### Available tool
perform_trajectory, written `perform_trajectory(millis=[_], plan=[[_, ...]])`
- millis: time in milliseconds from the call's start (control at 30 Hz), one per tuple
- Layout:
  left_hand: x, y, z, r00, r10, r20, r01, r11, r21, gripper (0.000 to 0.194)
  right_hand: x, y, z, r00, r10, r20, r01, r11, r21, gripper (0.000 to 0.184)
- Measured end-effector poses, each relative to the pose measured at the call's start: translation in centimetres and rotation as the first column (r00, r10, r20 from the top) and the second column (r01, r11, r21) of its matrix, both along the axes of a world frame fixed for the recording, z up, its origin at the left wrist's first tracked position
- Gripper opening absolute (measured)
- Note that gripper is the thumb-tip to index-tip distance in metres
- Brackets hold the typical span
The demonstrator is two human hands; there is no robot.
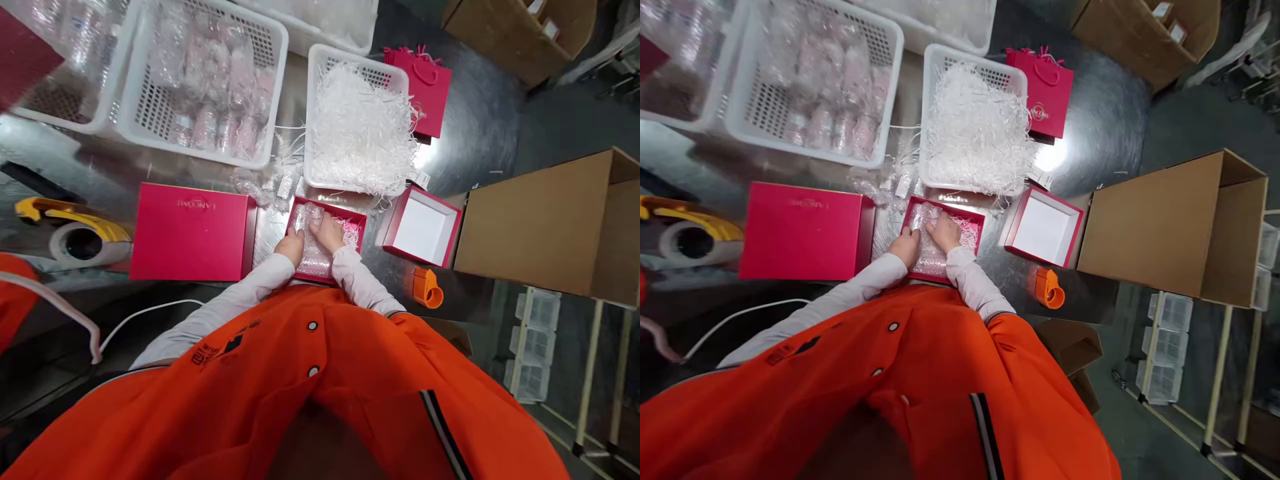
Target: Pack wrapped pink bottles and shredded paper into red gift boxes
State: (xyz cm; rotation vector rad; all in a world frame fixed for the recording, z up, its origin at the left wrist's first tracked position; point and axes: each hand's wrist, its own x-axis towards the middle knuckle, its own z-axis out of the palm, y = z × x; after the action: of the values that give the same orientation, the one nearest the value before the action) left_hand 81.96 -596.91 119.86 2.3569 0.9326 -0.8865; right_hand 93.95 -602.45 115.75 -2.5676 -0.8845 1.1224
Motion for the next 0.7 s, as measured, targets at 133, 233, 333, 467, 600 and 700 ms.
perform_trajectory(millis=[133,233,333,467,600,700], plan=[[-0.1,0.5,0.2,0.999,0.042,0.004,-0.042,0.999,-0.019,0.055,0.5,-0.4,1.0,1.000,0.027,0.006,-0.027,1.000,-0.016,0.059],[-0.6,1.5,-0.1,0.998,0.036,0.047,-0.034,0.999,-0.031,0.051,0.4,-0.9,1.1,0.998,0.047,0.029,-0.049,0.996,0.068,0.055],[-1.1,2.5,-0.3,0.997,0.016,0.080,-0.014,1.000,-0.024,0.044,0.1,-1.2,0.3,0.997,0.075,0.031,-0.078,0.985,0.153,0.054],[-0.7,2.4,0.3,0.998,0.026,0.057,-0.026,1.000,-0.010,0.047,-0.3,-1.0,-1.3,0.999,0.039,-0.006,-0.037,0.982,0.183,0.072],[1.2,0.9,0.5,0.993,0.116,-0.020,-0.115,0.992,0.056,0.061,-0.4,-1.5,-2.9,0.979,-0.170,-0.110,0.188,0.963,0.191,0.074],[3.2,0.4,-0.7,0.983,0.177,-0.048,-0.170,0.979,0.114,0.066,0.0,-2.8,-4.3,0.922,-0.312,-0.231,0.377,0.860,0.343,0.075]])
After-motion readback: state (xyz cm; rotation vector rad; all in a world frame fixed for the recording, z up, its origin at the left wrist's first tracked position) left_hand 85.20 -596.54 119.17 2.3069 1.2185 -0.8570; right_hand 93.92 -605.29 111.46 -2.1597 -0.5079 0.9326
